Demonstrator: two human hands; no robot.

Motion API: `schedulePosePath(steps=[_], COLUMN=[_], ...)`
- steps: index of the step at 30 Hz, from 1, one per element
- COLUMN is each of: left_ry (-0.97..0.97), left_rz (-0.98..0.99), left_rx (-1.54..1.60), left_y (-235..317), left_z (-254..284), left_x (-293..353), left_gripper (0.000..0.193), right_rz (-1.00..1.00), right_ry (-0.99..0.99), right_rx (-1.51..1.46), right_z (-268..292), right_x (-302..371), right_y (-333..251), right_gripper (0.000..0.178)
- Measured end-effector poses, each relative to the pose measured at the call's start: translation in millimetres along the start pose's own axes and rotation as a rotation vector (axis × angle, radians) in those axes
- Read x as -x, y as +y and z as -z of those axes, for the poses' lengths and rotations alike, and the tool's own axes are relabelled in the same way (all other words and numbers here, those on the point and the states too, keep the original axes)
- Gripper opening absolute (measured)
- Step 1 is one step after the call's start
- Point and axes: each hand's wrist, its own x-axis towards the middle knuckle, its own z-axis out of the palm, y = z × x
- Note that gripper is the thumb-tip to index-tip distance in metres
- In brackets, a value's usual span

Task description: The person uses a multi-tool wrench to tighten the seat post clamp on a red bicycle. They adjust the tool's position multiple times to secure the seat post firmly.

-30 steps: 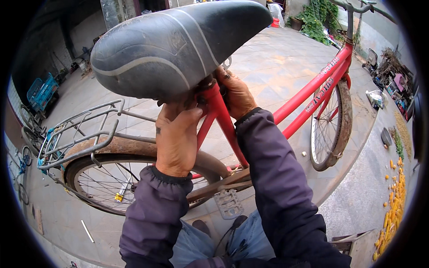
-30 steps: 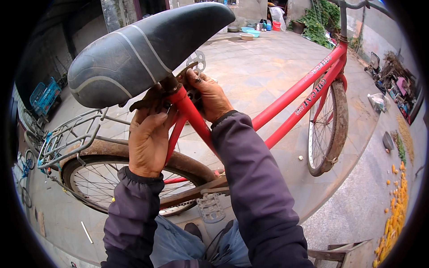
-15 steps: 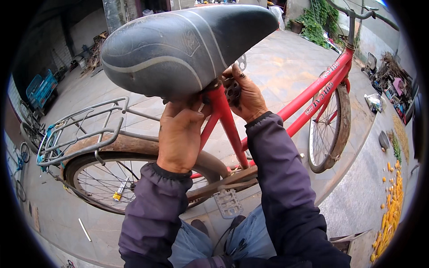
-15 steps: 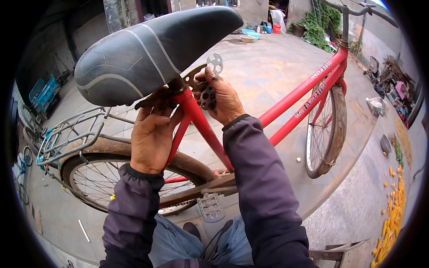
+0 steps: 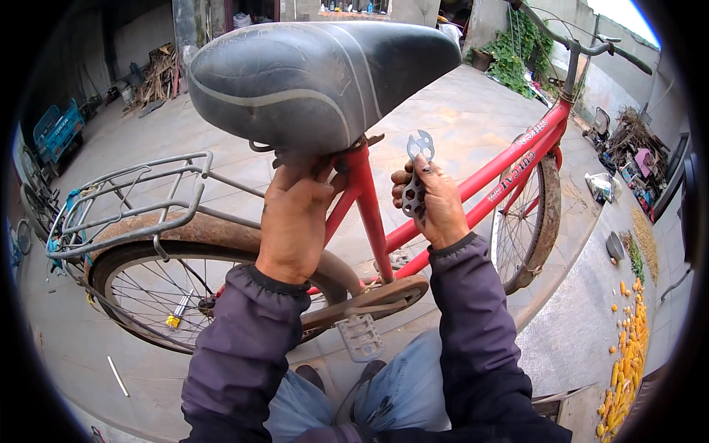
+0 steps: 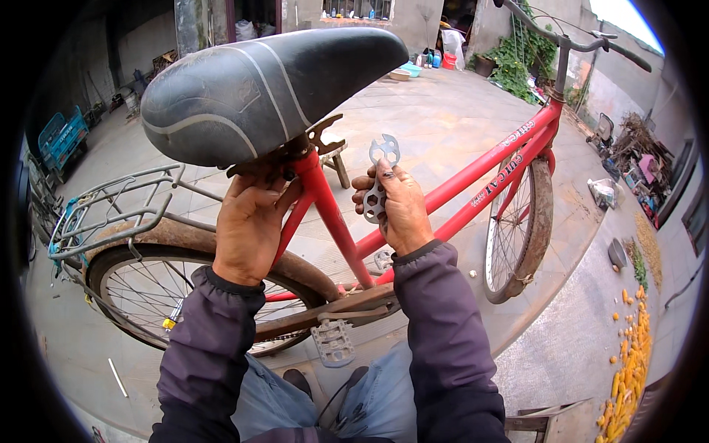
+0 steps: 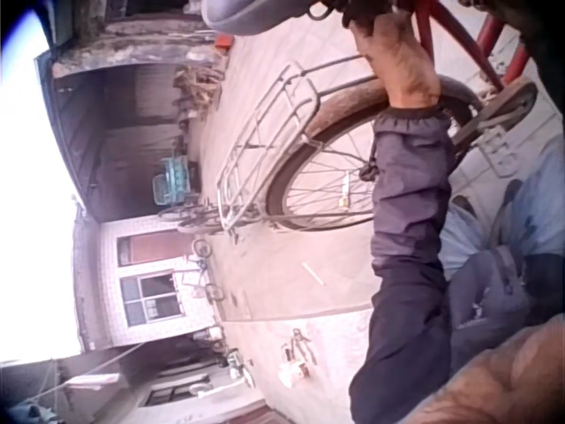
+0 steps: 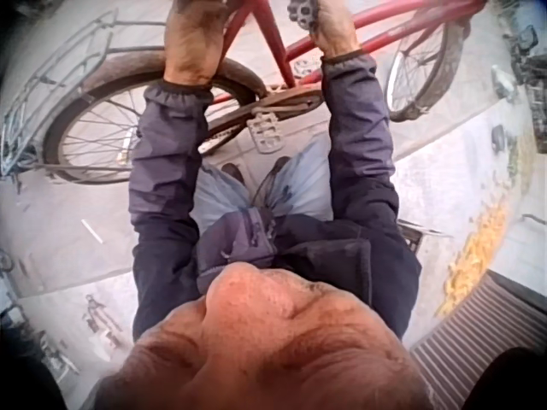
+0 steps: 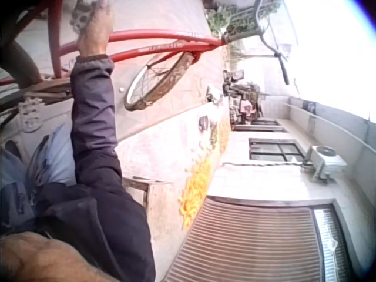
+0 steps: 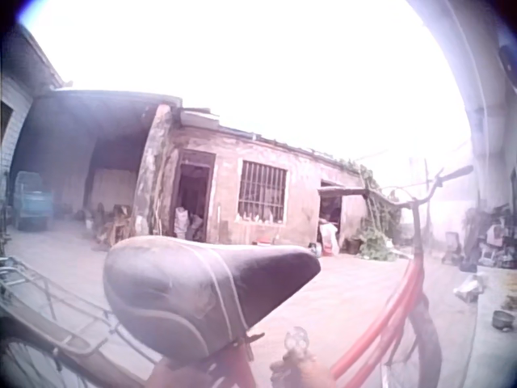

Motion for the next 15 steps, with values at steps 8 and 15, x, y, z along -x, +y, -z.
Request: schedulePosePath(steps=[8,15], left_ry=[0.040,0.130], left_rz=[0.000,-0.023], left_rx=[-0.016,-0.128], left_y=[-1,-4], left_z=[-1,-8], left_x=[-3,-2], left_gripper=[0.040,0.043], right_rz=[0.012,-0.011], right_ry=[0.039,-0.013], right_rx=[0.076,0.146], right_z=[2,-17], right_x=[45,45], right_y=[4,4], right_gripper=[0.024,0.021])
